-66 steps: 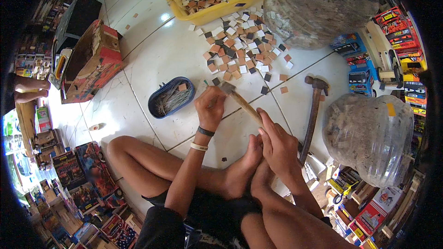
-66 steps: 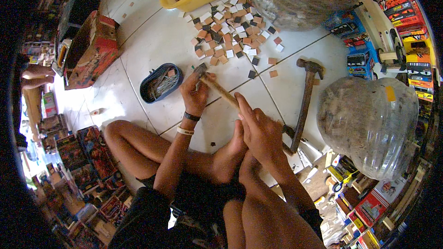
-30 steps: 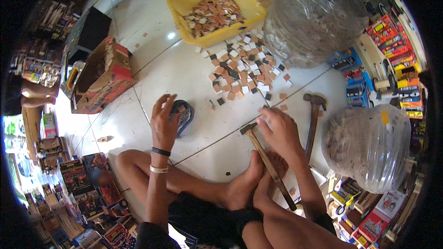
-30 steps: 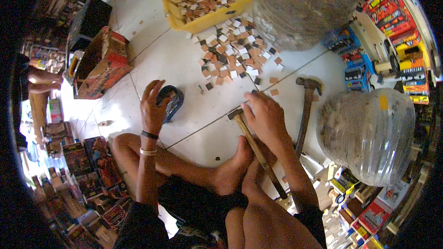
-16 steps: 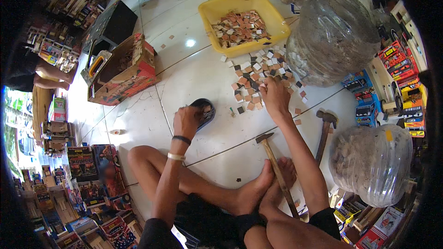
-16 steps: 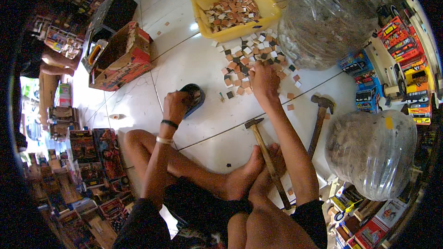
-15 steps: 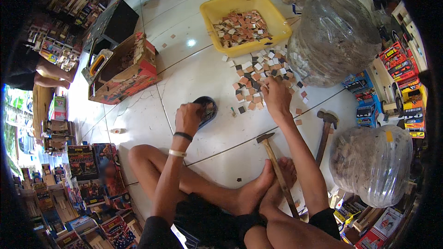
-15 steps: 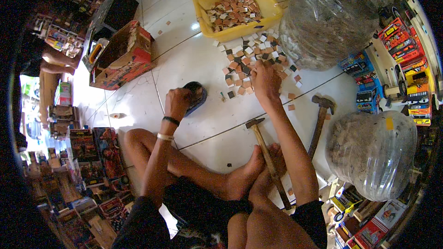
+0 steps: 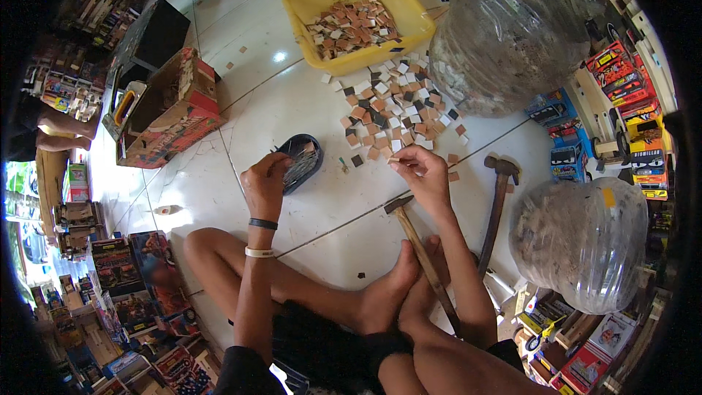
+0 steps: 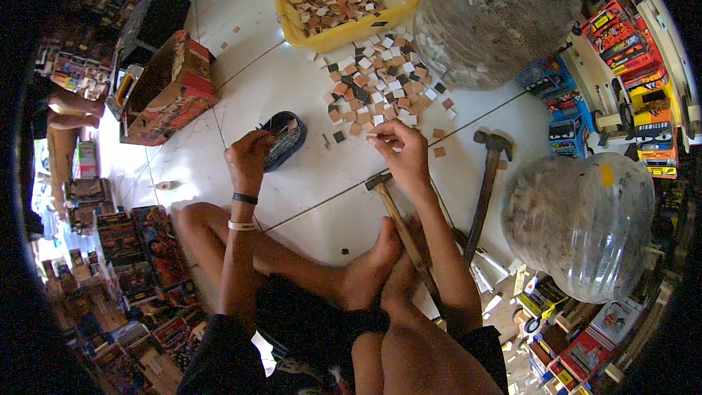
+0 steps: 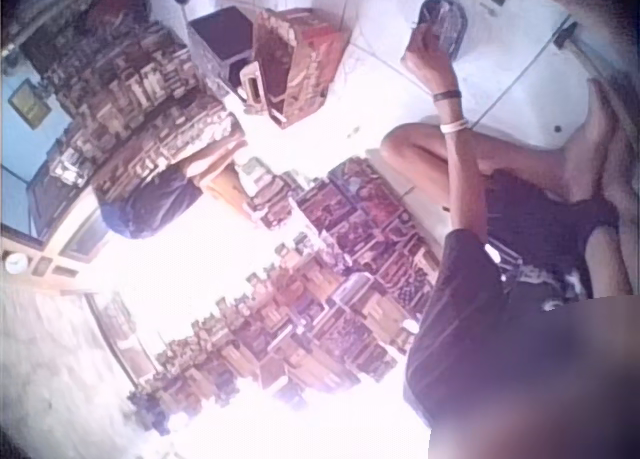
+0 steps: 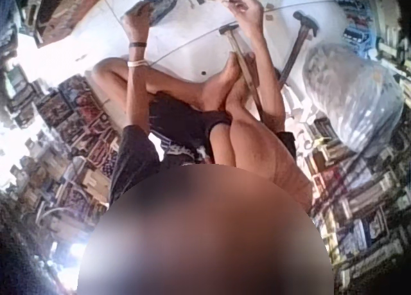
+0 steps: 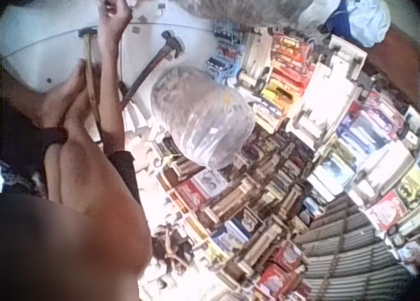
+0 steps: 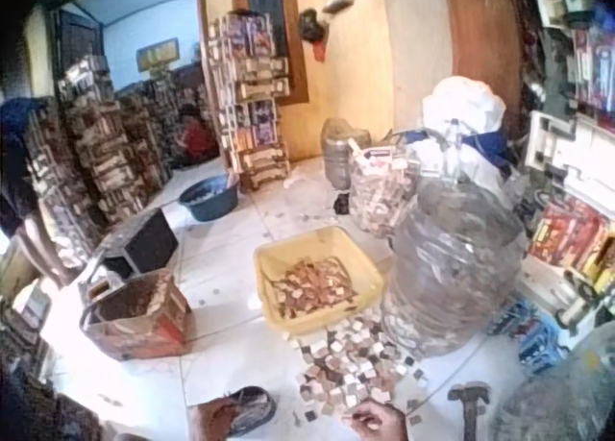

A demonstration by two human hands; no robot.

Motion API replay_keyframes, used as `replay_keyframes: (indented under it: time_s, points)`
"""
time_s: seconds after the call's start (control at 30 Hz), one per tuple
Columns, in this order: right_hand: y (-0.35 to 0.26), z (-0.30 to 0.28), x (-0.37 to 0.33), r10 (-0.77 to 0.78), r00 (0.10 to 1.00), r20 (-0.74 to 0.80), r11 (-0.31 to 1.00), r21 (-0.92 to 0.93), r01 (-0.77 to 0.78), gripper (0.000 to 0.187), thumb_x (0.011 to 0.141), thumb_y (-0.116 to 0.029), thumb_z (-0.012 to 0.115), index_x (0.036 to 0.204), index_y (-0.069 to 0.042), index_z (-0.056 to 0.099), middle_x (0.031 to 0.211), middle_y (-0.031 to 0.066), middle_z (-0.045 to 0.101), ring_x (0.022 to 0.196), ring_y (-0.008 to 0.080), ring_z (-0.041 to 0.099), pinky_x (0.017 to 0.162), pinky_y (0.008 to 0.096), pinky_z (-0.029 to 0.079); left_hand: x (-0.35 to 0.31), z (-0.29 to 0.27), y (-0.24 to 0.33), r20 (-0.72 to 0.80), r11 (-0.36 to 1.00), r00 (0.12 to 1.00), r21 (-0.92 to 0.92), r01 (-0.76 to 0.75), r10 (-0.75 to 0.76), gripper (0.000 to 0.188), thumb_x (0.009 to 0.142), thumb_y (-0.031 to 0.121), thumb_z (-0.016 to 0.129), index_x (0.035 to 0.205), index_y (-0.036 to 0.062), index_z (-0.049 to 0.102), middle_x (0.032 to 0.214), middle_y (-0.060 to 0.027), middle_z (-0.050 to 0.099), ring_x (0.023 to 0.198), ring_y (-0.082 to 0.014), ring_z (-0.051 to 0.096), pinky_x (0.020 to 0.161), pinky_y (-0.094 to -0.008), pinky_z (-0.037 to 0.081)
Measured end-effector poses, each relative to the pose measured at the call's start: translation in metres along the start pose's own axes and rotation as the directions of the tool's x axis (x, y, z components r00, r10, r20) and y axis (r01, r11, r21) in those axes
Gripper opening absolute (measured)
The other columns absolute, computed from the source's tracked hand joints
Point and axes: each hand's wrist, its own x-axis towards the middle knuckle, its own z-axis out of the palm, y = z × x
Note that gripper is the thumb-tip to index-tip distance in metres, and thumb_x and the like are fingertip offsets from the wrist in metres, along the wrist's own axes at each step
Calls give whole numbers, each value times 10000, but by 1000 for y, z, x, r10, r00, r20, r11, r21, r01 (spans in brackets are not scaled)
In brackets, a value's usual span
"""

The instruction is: The person sits on the floor and repeatedly picks up small wooden blocks and nails, then uses a hammer to drive the nails into the blocks. The person places the assembled pieces into a yellow tray.

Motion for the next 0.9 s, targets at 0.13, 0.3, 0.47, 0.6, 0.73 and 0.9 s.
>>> replay_keyframes:
  time_s: [0.13, 0.3, 0.47, 0.6, 0.73, 0.9]
  points:
    - [9, 4, -6, -52, 999, 2, 993, 103, 52, 135, 924, -39, 785, 1047, -25, 731, 997, 62, 783, 883, 153, 745, 830, 298, 588, -3, 1, -7, 10, 1000, 1000, 28, -5, 5, 105, 912, 86, 771, 991, 32, 814, 745, -124, 753, 674, -138, 707, 631, -312, 549]
    - [12, 8, -11, -64, 998, 2, 997, 32, 63, 137, 916, -24, 778, 1045, -23, 731, 976, 59, 782, 883, 162, 752, 807, 319, 599, -9, 0, -5, 32, 1000, 999, 10, 13, -13, 101, 908, 52, 776, 997, 20, 809, 751, -106, 752, 707, -133, 715, 647, -310, 554]
    - [15, 14, -13, -129, 991, 46, 978, -156, 135, 151, 903, -21, 779, 1045, -19, 727, 953, 84, 781, 853, 193, 758, 763, 337, 594, -13, 14, 13, 138, 797, 984, -578, 174, -114, 188, 937, -40, 721, 1117, -14, 768, 869, -90, 752, 790, -147, 735, 767, -300, 637]
    - [20, 21, -12, -213, 977, 10, 956, -204, 210, 140, 897, -22, 781, 1025, -51, 732, 885, 41, 766, 783, 161, 721, 690, 313, 531, -11, 21, 30, 219, 728, 973, -655, 201, -71, 401, 963, -77, 682, 1358, -19, 656, 999, -71, 720, 891, -192, 747, 878, -341, 674]
    - [22, 22, -12, -230, 973, 2, 945, -237, 224, 147, 883, -13, 787, 1004, -56, 716, 876, 38, 760, 759, 162, 710, 653, 313, 507, -13, 22, 42, 290, 643, 954, -718, 267, -73, 542, 982, -13, 707, 1501, 14, 553, 1023, -36, 686, 944, -177, 730, 892, -363, 668]
    - [23, 24, -12, -268, 963, -6, 928, -268, 257, 164, 873, -6, 792, 1000, -60, 703, 896, 36, 758, 754, 160, 705, 643, 311, 504, -16, 28, 45, 343, 572, 935, -751, 329, -87, 558, 988, 41, 734, 1513, 35, 547, 1044, -27, 690, 970, -178, 729, 920, -392, 666]
